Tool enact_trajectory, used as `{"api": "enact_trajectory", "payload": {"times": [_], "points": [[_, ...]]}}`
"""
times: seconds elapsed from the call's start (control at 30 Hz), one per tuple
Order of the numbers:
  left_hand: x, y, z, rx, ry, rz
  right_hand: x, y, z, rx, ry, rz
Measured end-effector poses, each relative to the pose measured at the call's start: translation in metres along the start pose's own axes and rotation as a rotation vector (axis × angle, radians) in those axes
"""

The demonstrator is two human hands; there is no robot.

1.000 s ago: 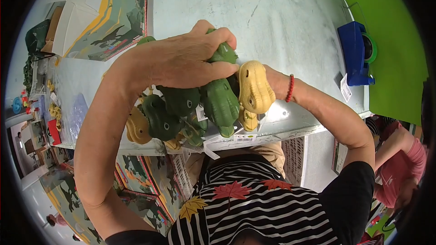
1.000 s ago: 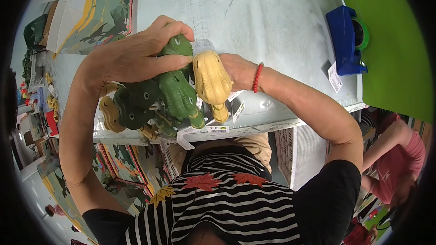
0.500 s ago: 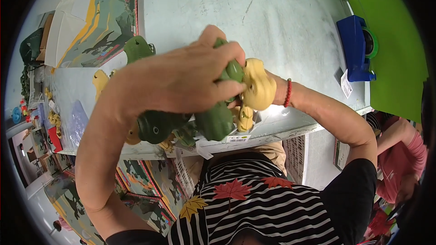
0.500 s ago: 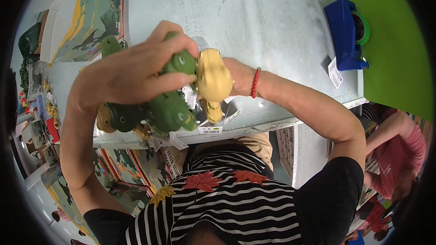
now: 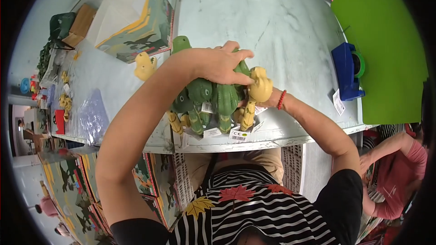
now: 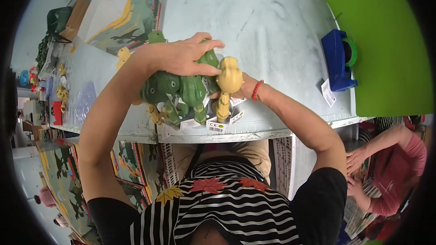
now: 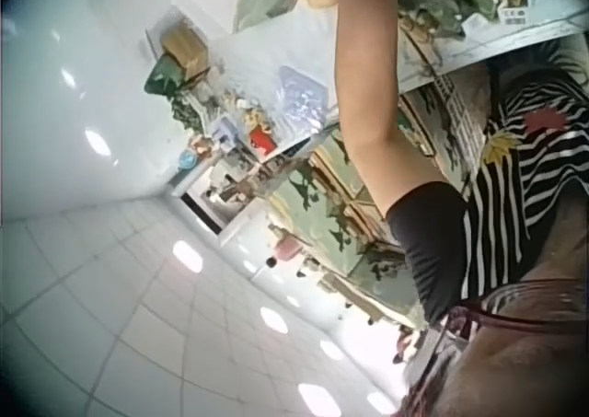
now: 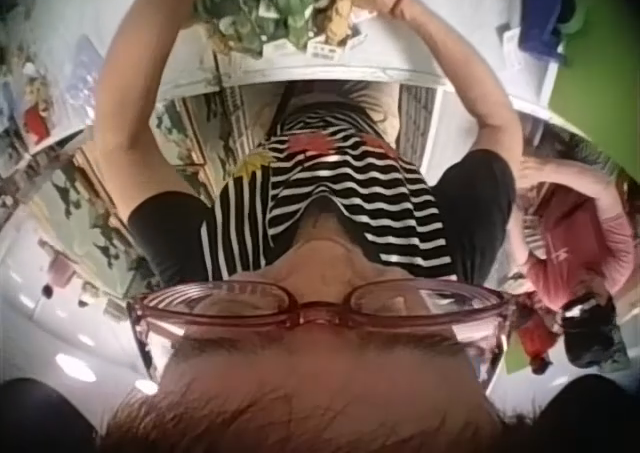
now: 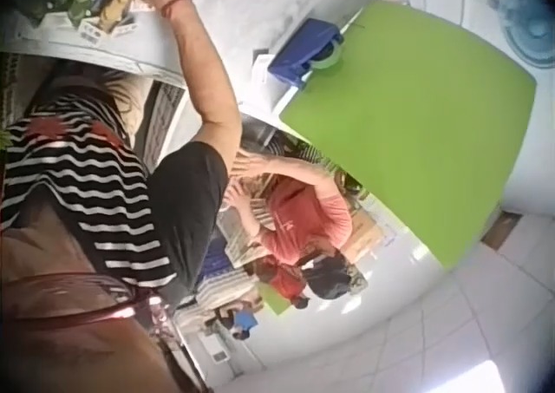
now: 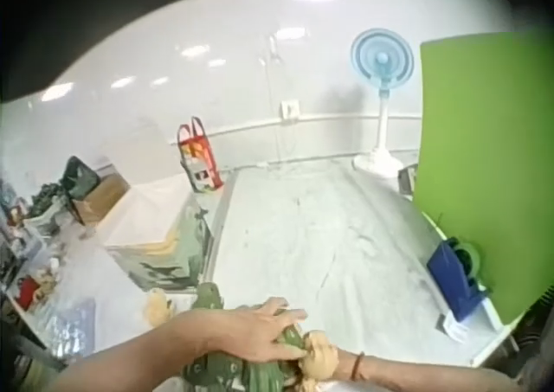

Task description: Placing toy dinosaurs into a plastic insert for packaging.

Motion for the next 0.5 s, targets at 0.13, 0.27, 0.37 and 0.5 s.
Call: {"api": "enact_trajectory", "payload": {"times": [0.13,0.27,0.37,0.5], "points": [[-0.034,0.006,-0.001,-0.106,-0.125,0.448,0.007,0.004,-0.044,-0.291,-0.150,-0.108],[-0.085,0.007,-0.001,-0.196,-0.097,0.900,0.000,0.007,-0.013,-0.081,-0.142,-0.185],[-0.122,-0.019,-0.031,-0.373,0.033,1.290,0.000,0.016,-0.018,0.035,-0.085,-0.239],[-0.134,-0.096,-0.090,-0.591,0.217,1.599,0.003,0.011,-0.031,0.023,-0.005,-0.093]]}}
Point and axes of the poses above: each hand's wrist, its own x-axis towards the middle knuckle, its own y-axis out of the back of the hand, z = x × y, the point moved 1 cm from there along x, towards the middle knuckle
